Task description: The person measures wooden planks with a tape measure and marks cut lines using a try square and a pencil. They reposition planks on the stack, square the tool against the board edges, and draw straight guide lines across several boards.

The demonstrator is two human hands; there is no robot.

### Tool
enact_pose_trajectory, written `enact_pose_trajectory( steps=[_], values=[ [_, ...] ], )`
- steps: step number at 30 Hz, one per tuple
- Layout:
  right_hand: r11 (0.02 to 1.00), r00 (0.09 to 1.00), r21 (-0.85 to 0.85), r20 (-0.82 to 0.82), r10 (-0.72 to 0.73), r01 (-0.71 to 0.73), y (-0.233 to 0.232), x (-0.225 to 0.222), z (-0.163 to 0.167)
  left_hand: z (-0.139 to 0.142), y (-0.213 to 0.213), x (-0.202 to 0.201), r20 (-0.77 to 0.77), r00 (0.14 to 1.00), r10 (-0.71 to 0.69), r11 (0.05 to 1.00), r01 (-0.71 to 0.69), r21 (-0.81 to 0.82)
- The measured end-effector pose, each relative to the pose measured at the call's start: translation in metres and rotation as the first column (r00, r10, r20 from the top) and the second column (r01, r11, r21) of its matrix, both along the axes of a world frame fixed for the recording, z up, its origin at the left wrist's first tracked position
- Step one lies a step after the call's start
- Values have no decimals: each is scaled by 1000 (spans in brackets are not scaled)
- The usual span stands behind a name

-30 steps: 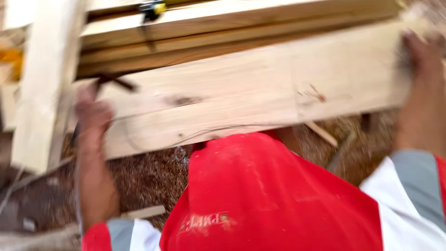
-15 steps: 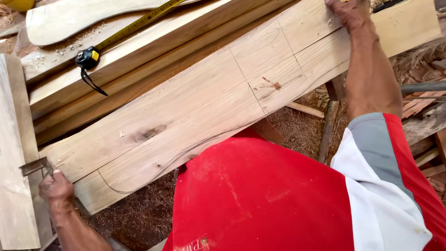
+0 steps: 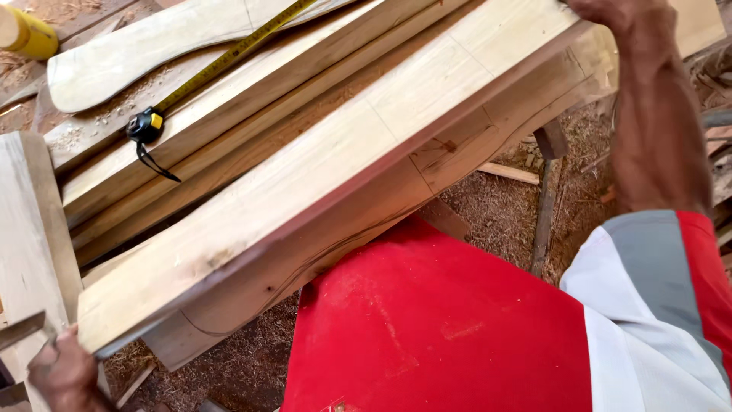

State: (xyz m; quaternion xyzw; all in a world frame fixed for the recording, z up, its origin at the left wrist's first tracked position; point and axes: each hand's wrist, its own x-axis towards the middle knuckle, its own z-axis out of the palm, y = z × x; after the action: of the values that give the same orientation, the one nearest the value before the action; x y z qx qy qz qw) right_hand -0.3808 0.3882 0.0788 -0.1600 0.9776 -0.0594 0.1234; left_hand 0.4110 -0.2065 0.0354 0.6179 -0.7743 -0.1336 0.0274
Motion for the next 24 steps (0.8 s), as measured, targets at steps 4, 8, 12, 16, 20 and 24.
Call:
enact_pose_trajectory(
  steps=[4, 8, 12, 16, 20, 24],
  values=[
    [985, 997, 170, 78, 5, -19, 18, 26, 19, 1, 1, 27, 124, 991, -58, 998, 63, -30],
    [948, 993, 309, 113, 42, -75, 34, 52, 35, -6, 3, 39, 191, 978, -83, 997, 83, 9],
    [939, 982, 343, 177, -59, -5, 48, 74, 33, -9, 3, 43, 228, 969, -99, 995, 93, 37],
    [994, 993, 84, 94, -78, 70, 57, 91, 13, -8, -1, 45, 247, 964, -101, 995, 94, 40],
    [992, 991, 6, 58, -124, 124, 60, 88, 6, -10, -8, 42, 265, 956, -126, 992, 117, 50],
    [976, 1000, 217, 30, 2, -8, 60, 77, 10, -10, -14, 38, 273, 949, -158, 988, 151, 47]
  ],
)
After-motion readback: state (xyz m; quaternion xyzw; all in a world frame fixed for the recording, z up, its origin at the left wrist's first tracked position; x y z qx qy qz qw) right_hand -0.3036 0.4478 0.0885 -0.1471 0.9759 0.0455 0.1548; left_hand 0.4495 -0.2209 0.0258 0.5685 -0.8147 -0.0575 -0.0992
